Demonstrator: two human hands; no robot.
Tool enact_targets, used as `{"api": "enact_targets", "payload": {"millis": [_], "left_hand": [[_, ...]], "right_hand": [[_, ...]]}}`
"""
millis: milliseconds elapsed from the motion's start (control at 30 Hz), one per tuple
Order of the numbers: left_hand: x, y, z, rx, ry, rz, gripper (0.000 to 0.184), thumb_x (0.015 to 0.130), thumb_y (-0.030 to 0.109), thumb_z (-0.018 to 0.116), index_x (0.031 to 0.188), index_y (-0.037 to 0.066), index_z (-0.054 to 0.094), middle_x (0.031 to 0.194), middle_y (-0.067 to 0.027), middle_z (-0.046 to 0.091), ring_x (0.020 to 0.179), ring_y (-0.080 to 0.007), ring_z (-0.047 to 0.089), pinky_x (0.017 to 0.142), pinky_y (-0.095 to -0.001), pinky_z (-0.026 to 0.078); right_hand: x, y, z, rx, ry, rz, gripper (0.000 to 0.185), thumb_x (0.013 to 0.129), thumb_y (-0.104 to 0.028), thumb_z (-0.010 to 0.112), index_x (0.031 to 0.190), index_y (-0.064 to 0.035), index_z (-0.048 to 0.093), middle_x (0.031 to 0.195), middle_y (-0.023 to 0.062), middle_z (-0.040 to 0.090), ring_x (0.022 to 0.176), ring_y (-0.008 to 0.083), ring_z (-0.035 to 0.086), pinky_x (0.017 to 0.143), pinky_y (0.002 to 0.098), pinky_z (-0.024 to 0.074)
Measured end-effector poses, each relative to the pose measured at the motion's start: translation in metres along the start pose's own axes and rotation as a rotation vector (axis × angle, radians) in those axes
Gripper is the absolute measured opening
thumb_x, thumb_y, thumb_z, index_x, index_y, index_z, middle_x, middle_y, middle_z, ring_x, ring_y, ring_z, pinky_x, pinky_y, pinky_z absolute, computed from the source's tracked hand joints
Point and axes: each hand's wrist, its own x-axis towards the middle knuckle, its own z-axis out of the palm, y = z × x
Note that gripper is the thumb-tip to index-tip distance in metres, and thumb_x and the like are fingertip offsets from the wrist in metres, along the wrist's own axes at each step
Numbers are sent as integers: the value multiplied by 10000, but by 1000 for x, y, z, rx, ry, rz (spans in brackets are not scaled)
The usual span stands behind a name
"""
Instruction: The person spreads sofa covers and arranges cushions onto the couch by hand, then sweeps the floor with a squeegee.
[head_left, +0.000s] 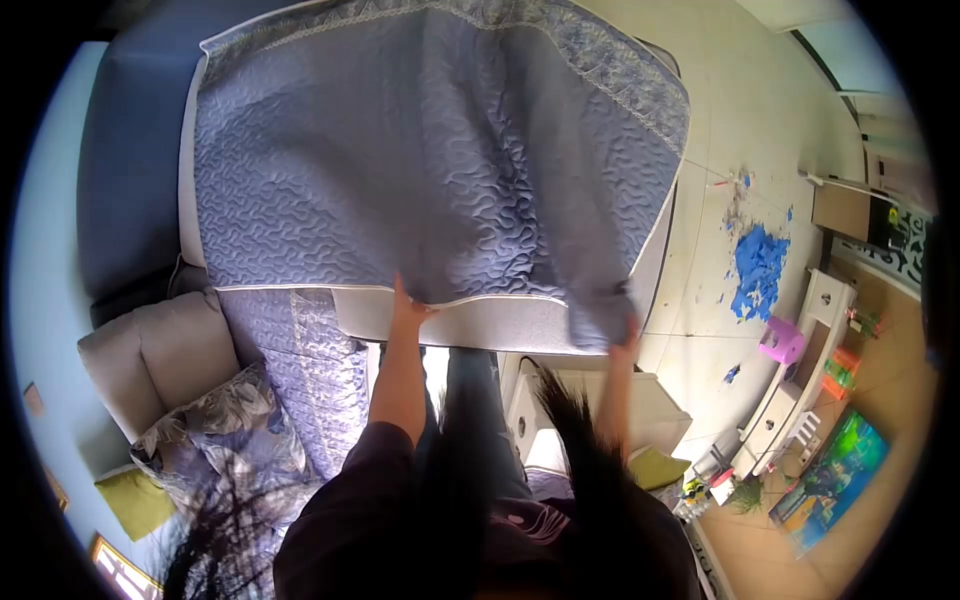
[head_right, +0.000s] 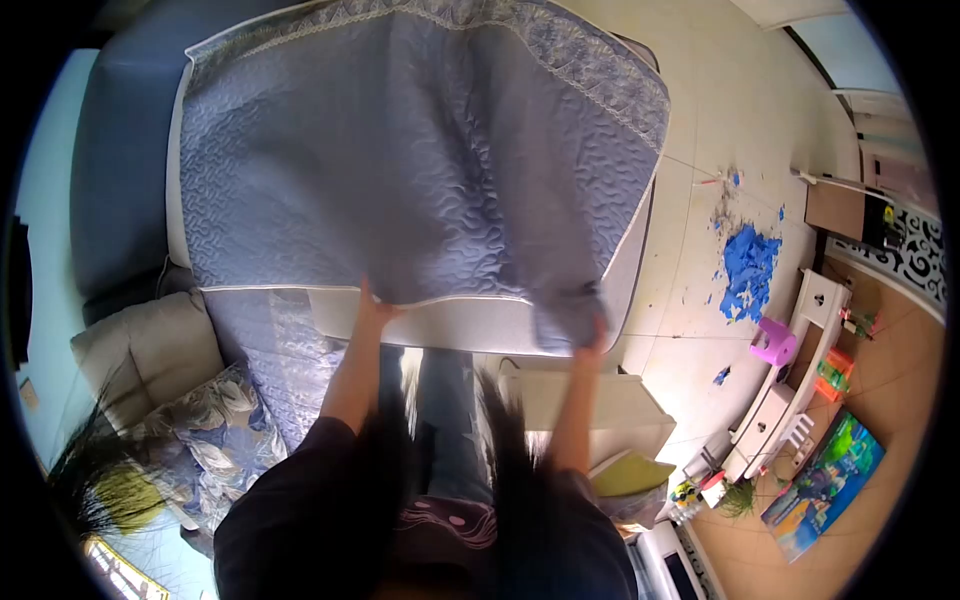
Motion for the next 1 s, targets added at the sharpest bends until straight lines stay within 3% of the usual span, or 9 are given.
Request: {"api": "enact_targets", "payload": {"millis": [100, 167, 333, 400, 467, 567, 767, 900, 1000], "left_hand": [[55, 3, -10, -31, -405, 410, 644, 663, 435, 530, 1185, 197, 237, 1209, -77, 279, 1084, -240, 296, 858, -450, 251], [44, 8, -39, 80, -310, 456, 579, 672, 404, 532, 1149, 180, 294, 1167, -75, 328, 1041, -224, 341, 836, -403, 290], [3, 20, -104, 265, 261, 333, 367, 696, 313, 519, 1009, 140, 440, 943, -44, 485, 844, -152, 471, 722, -299, 371], [-6, 30, -135, 346, 257, 288, 294, 705, 268, 495, 964, 135, 455, 856, -13, 493, 764, -129, 486, 657, -259, 367], [-9, 43, -154, 247, 275, 327, 293, 705, 259, 490, 966, 132, 453, 862, -9, 494, 774, -125, 485, 644, -252, 362], [-3, 73, -172, 142, 226, 391, 303, 711, 248, 482, 980, 116, 438, 886, -6, 495, 788, -131, 484, 643, -255, 359], [-4, 168, -168, 62, 101, 608, 360, 716, 230, 498, 1032, 97, 386, 920, -37, 487, 758, -133, 502, 607, -244, 378], [38, 237, -197, -38, 168, 639, 424, 706, 206, 520, 1065, 73, 338, 936, -62, 476, 725, -135, 509, 566, -237, 395], [135, 296, -273, -119, 60, 927, 465, 675, 134, 569, 1053, 29, 319, 931, -89, 466, 684, -127, 512, 510, -231, 408]], "right_hand": [[6, -118, -41, 642, 270, 182, 340, 707, -118, 503, 1028, -22, 448, 1088, 111, 428, 1023, 248, 379, 883, 399, 276], [28, -126, -110, 405, 423, 274, 373, 658, -159, 563, 991, -18, 471, 1042, 108, 468, 970, 263, 423, 849, 379, 311], [42, -76, -112, -1228, 1233, 415, 481, 570, -332, 609, 935, -46, 483, 960, 131, 454, 836, 269, 492, 671, 389, 418], [36, -46, -25, -1488, 924, 131, 560, 592, -264, 614, 1069, -90, 376, 1039, 130, 405, 923, 286, 444, 730, 447, 367], [46, 11, 35, -1613, 386, -497, 589, 577, -166, 614, 1095, -63, 352, 1063, 133, 390, 984, 290, 382, 808, 397, 314], [19, 39, 211, -1327, -320, -862, 506, 593, -8, 545, 1065, -21, 365, 1046, 151, 352, 962, 271, 367, 778, 320, 345], [-53, 108, 435, -1476, -995, -675, 480, 605, -146, 557, 1056, -89, 400, 1116, 167, 349, 997, 306, 373, 806, 387, 334], [-90, 148, 515, -1687, -961, -798, 473, 603, -171, 564, 1038, -69, 409, 1083, 153, 372, 965, 296, 401, 779, 352, 363], [-92, 181, 555, -1785, -863, -639, 419, 600, -186, 572, 976, -65, 431, 1093, 146, 363, 926, 282, 428, 731, 361, 380]]}}
